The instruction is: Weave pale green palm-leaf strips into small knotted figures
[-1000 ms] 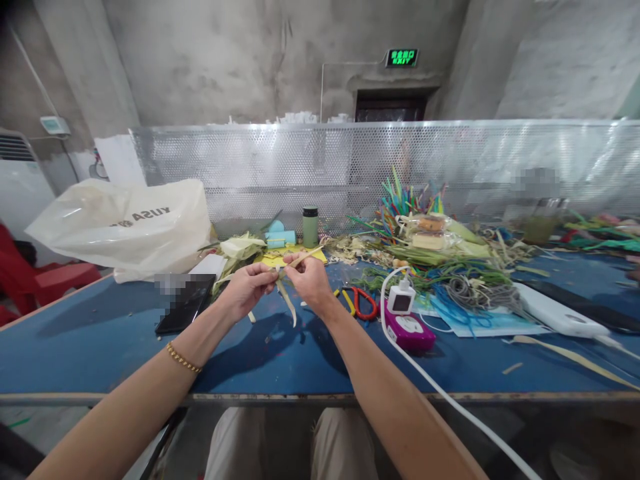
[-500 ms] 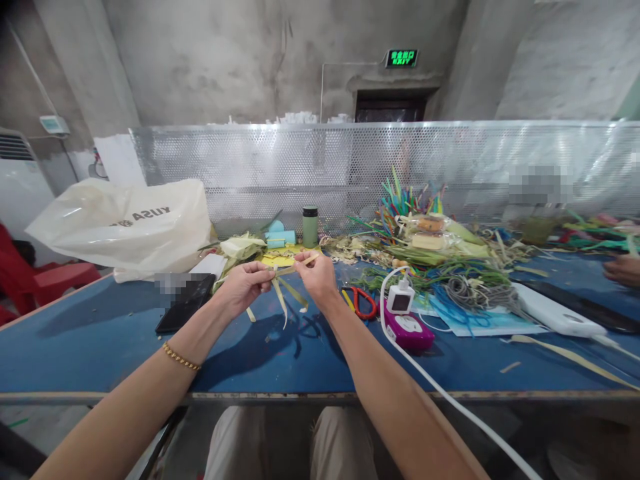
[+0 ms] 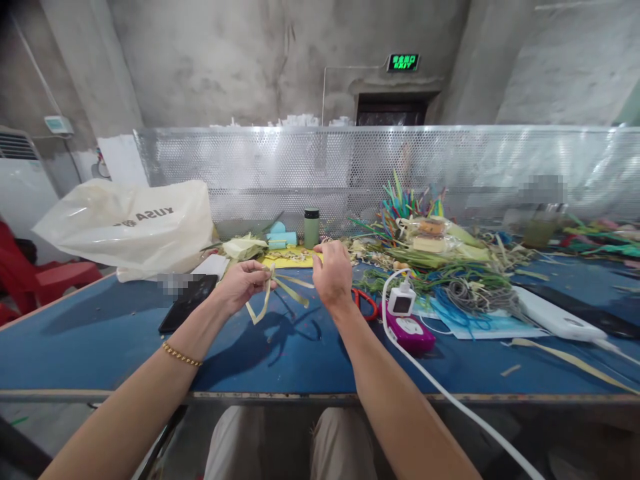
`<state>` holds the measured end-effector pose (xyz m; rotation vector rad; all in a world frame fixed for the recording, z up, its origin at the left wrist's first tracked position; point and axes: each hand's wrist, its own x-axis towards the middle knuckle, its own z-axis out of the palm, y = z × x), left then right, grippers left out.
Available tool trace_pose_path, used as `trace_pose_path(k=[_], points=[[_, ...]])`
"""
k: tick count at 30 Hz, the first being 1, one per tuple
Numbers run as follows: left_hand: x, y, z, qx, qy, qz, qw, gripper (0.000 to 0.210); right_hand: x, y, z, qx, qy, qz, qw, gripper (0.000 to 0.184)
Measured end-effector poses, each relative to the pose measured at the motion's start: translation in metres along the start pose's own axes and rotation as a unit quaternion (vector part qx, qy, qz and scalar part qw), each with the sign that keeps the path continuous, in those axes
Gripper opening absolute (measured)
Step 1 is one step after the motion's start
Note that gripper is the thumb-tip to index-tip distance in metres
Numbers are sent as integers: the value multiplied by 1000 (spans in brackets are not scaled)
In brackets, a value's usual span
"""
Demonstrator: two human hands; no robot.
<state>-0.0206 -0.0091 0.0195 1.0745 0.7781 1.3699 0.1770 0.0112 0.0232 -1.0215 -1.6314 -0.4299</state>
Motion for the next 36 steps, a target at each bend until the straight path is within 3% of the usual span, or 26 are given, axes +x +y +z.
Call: trace_pose_path(k=[5,8,11,17,24,36], points=[[2,2,-4,-22,-1,15,1000,24,-6,-15,0,146,-138,-127,971,10],[2,4,-5,-33,-2,-10,999,22,-8,-19,3,162,-173,-163,958,13],[3,3,-6,-43,-21,-33,998,21,-11,-25,3,162,-176,-171,956,27],[-1,0,-1,-32,-39,-30,998,22,-14,-32,-3,195,-176,-166,950,15],[0,-2,-1,3,-17,-11,1000,23,-15,-27,2,214,-156,-166,950,17],[4,-8,-2,9,-16,-22,1000,19,-15,-32,1,229,-193,-164,940,27]])
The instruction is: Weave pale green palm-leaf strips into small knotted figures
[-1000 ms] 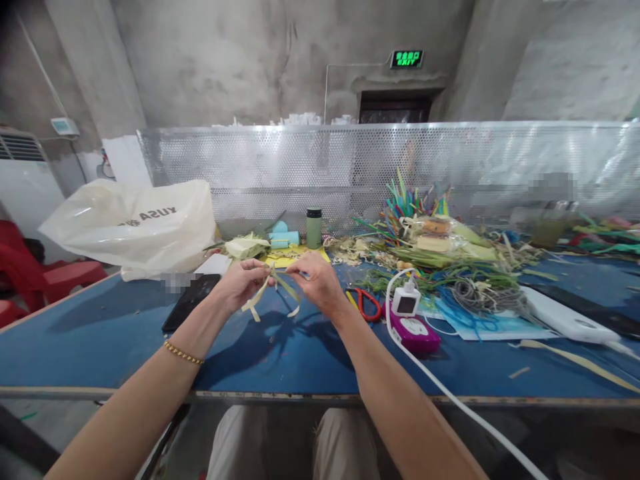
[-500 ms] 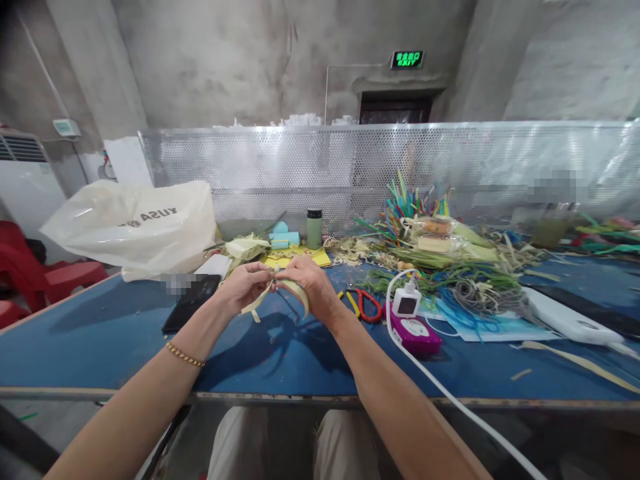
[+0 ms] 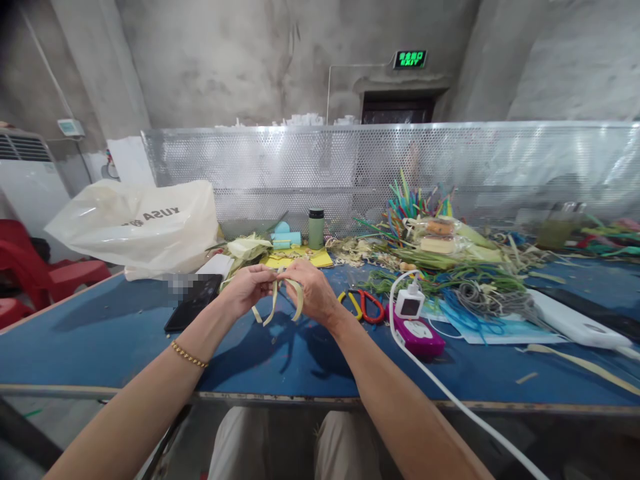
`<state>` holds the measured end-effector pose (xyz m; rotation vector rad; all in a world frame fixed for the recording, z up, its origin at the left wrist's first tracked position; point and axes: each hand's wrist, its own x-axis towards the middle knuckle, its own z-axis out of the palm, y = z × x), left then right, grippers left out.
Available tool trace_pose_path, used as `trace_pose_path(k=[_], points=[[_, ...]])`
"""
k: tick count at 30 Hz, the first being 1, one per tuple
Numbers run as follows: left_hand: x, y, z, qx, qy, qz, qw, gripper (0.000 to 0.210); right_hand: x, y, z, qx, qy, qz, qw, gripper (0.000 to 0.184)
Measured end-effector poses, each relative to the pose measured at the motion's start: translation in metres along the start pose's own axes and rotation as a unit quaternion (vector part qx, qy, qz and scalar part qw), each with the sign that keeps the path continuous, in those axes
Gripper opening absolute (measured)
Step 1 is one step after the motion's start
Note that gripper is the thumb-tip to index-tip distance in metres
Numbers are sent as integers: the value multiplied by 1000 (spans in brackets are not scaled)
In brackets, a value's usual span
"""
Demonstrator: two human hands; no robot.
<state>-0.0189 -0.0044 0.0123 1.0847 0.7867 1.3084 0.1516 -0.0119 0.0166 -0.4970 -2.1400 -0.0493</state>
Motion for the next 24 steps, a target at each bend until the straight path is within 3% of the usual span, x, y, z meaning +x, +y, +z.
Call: trace_pose_path(k=[12,24], points=[[0,-1,1,-16,1,-5,1000,17,2,-2,-2,49,13,15,999,25],[1,-5,5,-28,-7,-13,1000,19,-1,-2,11,-36,67,75,994,12]])
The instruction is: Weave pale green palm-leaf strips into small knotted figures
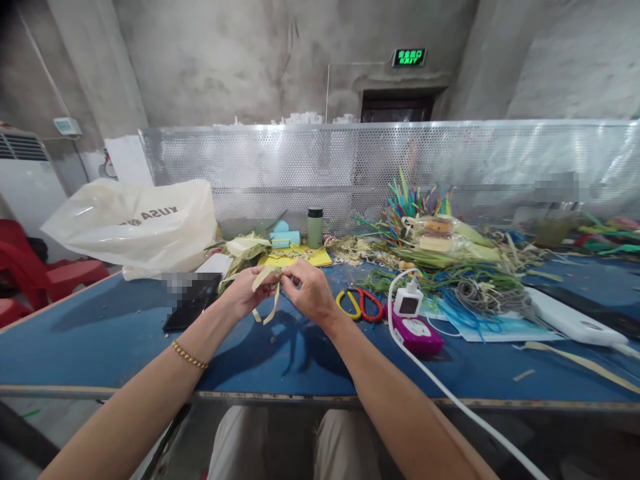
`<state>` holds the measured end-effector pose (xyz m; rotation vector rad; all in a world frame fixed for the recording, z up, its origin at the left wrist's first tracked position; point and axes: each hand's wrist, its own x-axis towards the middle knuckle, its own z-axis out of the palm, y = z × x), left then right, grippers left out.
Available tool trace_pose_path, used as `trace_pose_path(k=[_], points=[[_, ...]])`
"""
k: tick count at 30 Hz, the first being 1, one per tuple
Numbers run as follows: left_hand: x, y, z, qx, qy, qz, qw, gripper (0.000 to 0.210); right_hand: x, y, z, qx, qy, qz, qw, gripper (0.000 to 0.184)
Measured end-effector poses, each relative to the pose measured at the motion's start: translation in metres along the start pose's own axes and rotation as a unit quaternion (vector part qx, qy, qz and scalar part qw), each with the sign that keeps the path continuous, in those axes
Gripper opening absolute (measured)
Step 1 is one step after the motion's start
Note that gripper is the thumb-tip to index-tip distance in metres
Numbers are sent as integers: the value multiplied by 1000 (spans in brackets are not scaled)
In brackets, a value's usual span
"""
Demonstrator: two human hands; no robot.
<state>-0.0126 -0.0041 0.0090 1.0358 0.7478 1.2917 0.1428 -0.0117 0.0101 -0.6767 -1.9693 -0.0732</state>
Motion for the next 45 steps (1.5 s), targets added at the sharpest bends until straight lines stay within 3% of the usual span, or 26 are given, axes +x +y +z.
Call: trace_pose_path(k=[13,23,27,36,45], points=[[4,-1,-5,-40,-21,-30,999,16,1,0,-2,57,3,9,998,26],[4,-1,-5,-49,-30,-24,998,14,1,0,-1,72,22,25,997,13],[4,-1,-5,-53,-33,-32,998,13,1,2,2,124,41,49,990,9],[5,-3,-5,-66,-44,-18,997,15,-2,3,7,141,8,72,987,10],[3,-1,-4,-54,-21,-35,998,15,-1,6,4,143,3,110,984,6]])
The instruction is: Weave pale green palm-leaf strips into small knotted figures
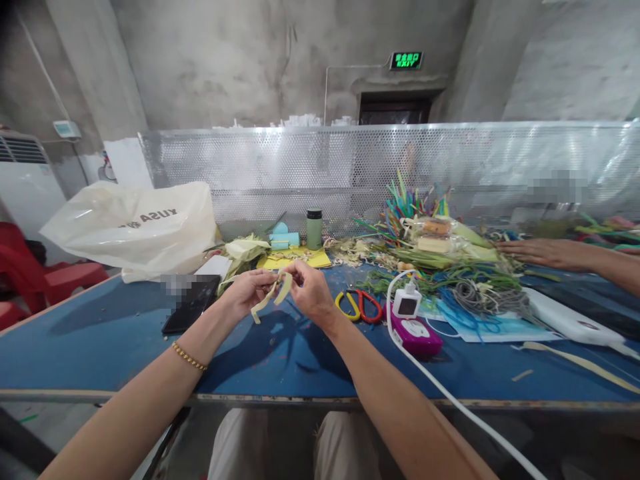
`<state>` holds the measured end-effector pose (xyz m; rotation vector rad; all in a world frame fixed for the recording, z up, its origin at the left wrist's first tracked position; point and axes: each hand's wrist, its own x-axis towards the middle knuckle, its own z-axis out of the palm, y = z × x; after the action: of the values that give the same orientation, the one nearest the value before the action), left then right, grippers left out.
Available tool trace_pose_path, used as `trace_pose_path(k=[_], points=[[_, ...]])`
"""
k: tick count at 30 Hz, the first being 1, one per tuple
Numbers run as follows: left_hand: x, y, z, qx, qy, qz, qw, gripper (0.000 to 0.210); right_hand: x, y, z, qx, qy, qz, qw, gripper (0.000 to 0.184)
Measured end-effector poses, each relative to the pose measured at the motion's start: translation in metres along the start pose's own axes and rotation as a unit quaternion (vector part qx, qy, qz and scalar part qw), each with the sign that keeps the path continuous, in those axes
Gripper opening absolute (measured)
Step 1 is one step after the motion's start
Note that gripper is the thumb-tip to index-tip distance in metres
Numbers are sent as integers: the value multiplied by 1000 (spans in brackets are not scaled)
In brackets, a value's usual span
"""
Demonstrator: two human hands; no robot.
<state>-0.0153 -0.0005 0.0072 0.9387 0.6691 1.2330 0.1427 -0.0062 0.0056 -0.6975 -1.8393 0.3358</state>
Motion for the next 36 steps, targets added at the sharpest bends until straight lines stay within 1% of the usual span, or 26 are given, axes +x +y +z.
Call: trace_pose_path(k=[6,12,15,19,22,25,28,31,36], points=[[-2,3,3,-13,9,-7,1000,15,1,0,0,-15,-2,-11,1000,13],[0,1,1,-3,-4,0,1000,14,0,-4,-1,-30,-11,-60,998,7],[1,1,0,6,-4,5,1000,16,-1,-2,-1,-45,-13,-77,996,6],[2,-1,-1,27,11,21,999,16,-2,-3,-4,-98,-15,-99,990,8],[2,-4,-1,32,28,43,998,15,-2,-8,-6,-160,-23,-131,978,12],[3,-6,-2,31,22,53,998,15,-2,-12,-6,-196,-29,-149,969,14],[3,-6,-1,28,13,45,999,14,-2,-12,-4,-196,-37,-159,967,15],[1,-4,-1,26,11,35,999,13,-3,-11,-3,-166,-54,-170,970,16],[-3,-1,2,45,3,23,999,11,-4,-13,-6,-141,-86,-165,972,14]])
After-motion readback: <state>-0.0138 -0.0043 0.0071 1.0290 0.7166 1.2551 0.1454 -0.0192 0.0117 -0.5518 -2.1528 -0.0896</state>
